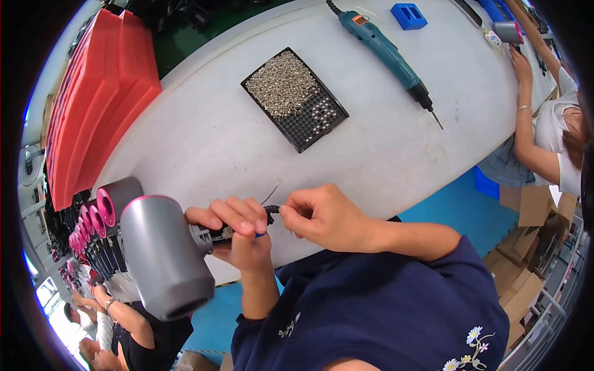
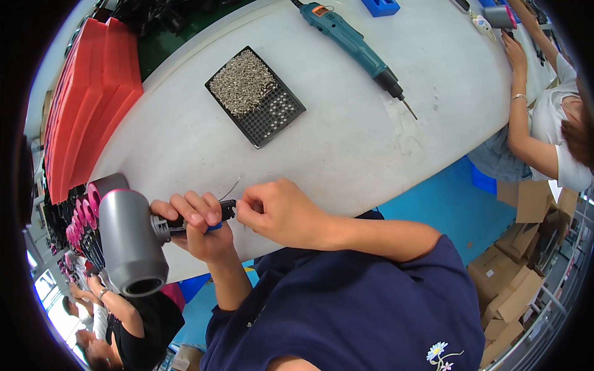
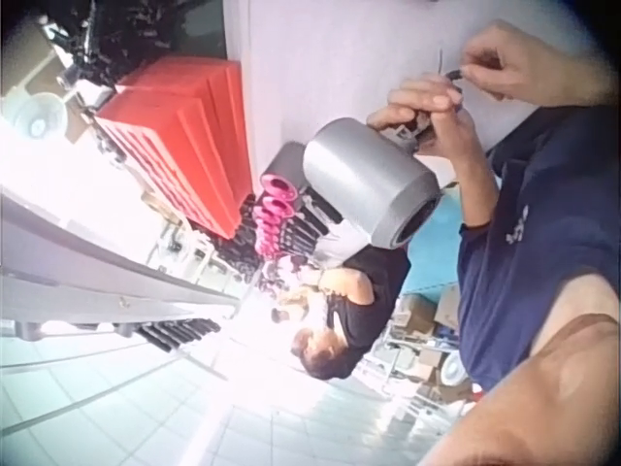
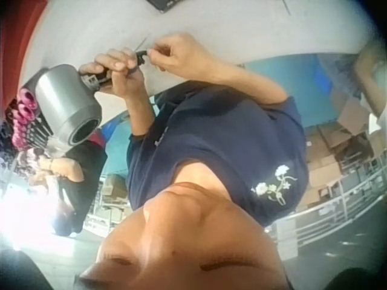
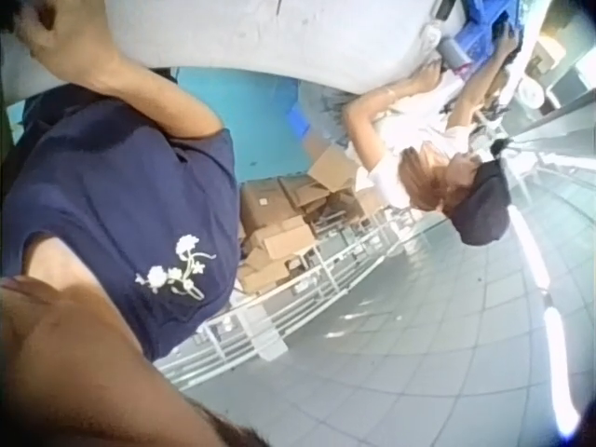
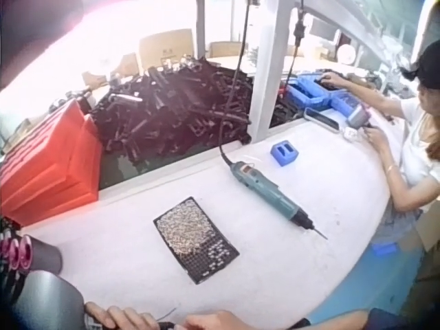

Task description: Assemble internal components and outer housing of handheld hair dryers at a factory workbench.

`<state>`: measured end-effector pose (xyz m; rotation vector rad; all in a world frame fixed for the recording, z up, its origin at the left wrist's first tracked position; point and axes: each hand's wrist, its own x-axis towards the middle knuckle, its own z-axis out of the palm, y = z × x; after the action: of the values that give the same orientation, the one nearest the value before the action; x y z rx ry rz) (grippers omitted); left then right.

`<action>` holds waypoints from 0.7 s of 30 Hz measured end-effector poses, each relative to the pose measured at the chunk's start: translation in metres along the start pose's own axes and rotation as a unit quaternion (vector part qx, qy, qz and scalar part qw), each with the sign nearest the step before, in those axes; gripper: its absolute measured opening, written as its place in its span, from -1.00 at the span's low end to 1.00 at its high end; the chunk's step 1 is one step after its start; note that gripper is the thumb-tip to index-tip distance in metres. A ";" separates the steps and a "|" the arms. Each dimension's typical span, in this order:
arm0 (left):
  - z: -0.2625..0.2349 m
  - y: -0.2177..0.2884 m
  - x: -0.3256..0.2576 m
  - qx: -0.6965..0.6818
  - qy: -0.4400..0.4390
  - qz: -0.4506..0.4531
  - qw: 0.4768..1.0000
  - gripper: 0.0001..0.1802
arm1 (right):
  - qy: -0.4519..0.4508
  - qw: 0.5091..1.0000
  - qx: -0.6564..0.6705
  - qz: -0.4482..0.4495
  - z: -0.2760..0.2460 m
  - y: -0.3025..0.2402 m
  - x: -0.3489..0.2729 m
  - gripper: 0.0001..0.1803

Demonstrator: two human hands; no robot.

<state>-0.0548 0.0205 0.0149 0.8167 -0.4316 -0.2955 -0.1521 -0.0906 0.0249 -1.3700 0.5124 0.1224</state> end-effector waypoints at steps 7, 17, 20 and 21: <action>0.003 0.005 -0.007 0.052 -0.020 0.077 0.995 -0.57 | -0.078 0.963 0.237 0.106 0.005 0.002 -0.002 -0.77; 0.009 0.009 -0.008 0.002 0.124 0.008 0.992 -0.61 | 0.126 0.905 -0.315 -0.258 0.009 0.004 -0.003 -0.91; 0.015 0.008 -0.013 0.033 0.091 0.045 0.994 -0.58 | 0.076 0.927 -0.276 -0.242 0.009 0.000 -0.006 -0.88; 0.015 0.007 -0.014 0.031 0.090 0.045 0.994 -0.58 | 0.058 0.954 -0.222 -0.192 0.010 -0.001 -0.004 -0.85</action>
<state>-0.0739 0.0212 0.0262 0.8741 -0.3074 -0.1243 -0.1519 -0.0800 0.0284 -1.9014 0.3151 -0.1727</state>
